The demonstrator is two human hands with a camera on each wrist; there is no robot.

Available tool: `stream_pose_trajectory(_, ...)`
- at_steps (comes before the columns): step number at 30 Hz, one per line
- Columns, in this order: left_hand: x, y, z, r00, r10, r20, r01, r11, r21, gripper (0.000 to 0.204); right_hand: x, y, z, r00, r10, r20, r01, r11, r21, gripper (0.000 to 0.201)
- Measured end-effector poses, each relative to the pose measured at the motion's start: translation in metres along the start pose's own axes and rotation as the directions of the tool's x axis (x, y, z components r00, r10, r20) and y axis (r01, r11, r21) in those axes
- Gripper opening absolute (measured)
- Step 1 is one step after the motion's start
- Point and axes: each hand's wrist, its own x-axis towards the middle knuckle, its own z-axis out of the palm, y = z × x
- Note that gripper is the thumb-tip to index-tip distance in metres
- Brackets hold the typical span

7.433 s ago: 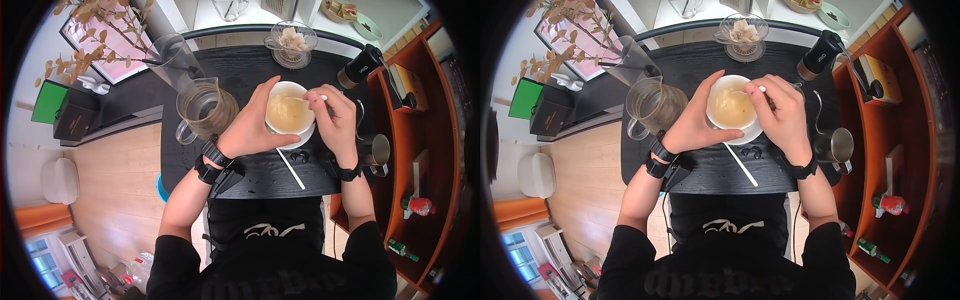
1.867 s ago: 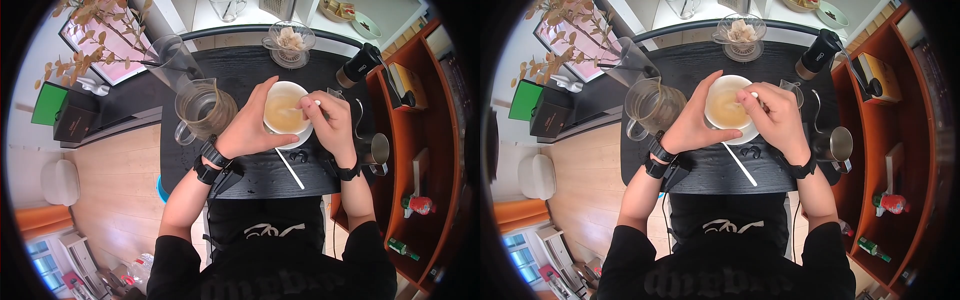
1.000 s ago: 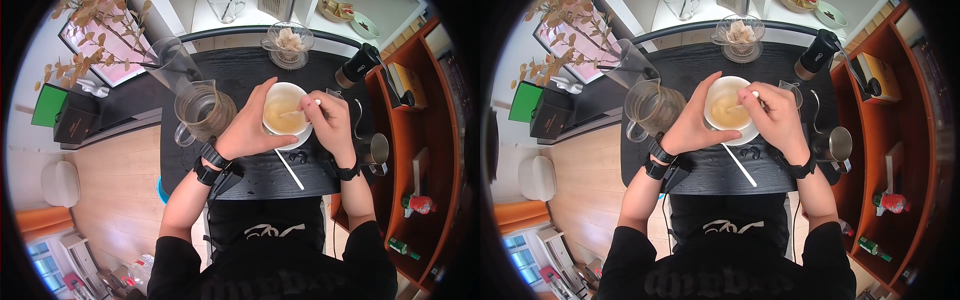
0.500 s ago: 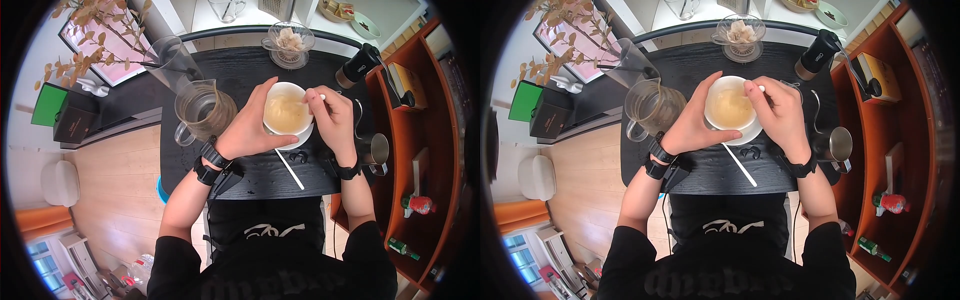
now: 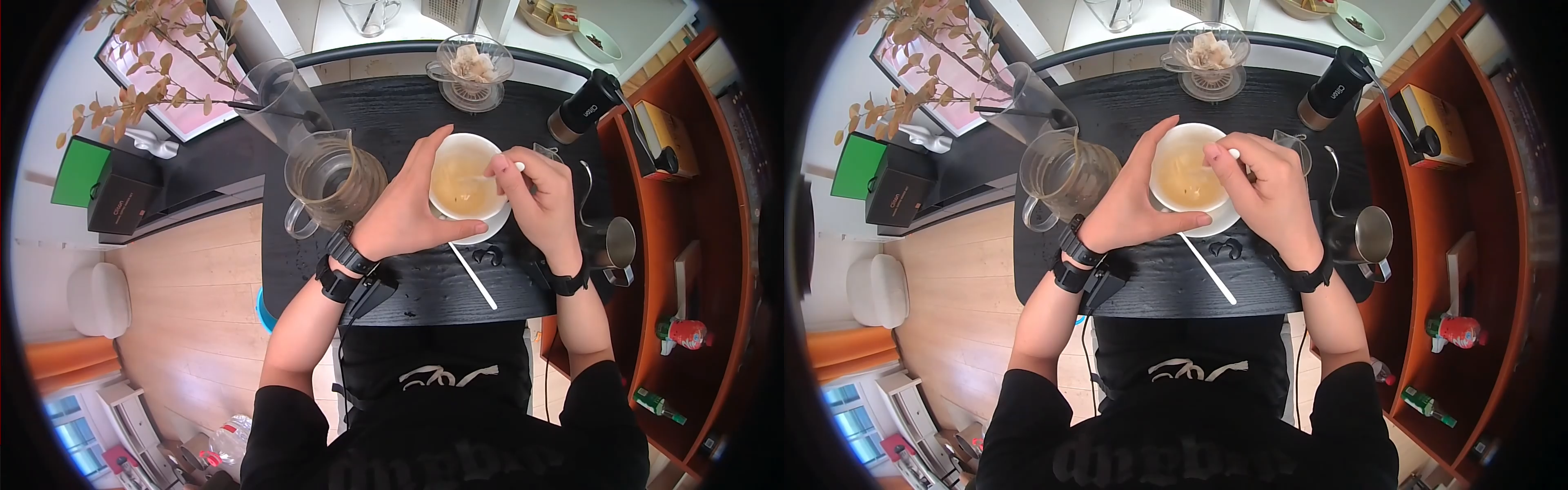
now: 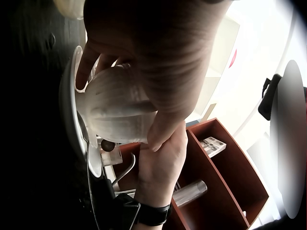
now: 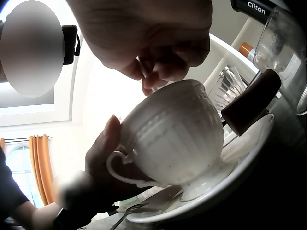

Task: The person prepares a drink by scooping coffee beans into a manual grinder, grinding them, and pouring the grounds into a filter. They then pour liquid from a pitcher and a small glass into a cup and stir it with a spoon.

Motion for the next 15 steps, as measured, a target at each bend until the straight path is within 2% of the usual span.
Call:
stream_pose_trajectory(4, 0.0, -0.0011, 0.0005, 1.0, 0.016, -0.015, -0.016, 1.0, -0.002, 0.116, 0.0033, -0.0031, -0.0037, 0.998, 0.059, -0.028, -0.06, 0.997, -0.049, 0.02)
stream_pose_trajectory(7, 0.0005, -0.0007, 0.0003, 1.0, 0.002, -0.002, -0.002, 1.0, -0.031, 0.116, -0.0005, -0.0011, -0.0061, 0.997, 0.039, 0.066, -0.037, 0.999, -0.034, 0.018)
stream_pose_trajectory(10, 0.0, -0.0003, 0.0002, 1.0, -0.001, 0.0, 0.001, 1.0, -0.002, 0.117, -0.0006, -0.0017, 0.0012, 0.999, -0.022, 0.029, 0.021, 0.999, 0.034, 0.017)
stream_pose_trajectory(13, 0.0002, -0.0018, 0.0004, 1.0, 0.021, -0.01, -0.021, 1.0, -0.008, 0.116, 0.0014, 0.0038, -0.0002, 0.999, -0.033, -0.039, 0.031, 0.998, -0.054, 0.016)
stream_pose_trajectory(15, 0.0, -0.0016, 0.0002, 1.0, 0.007, -0.006, -0.007, 1.0, -0.017, 0.116, -0.0004, 0.0033, -0.0039, 1.0, 0.0, 0.022, 0.001, 0.999, -0.038, 0.015)
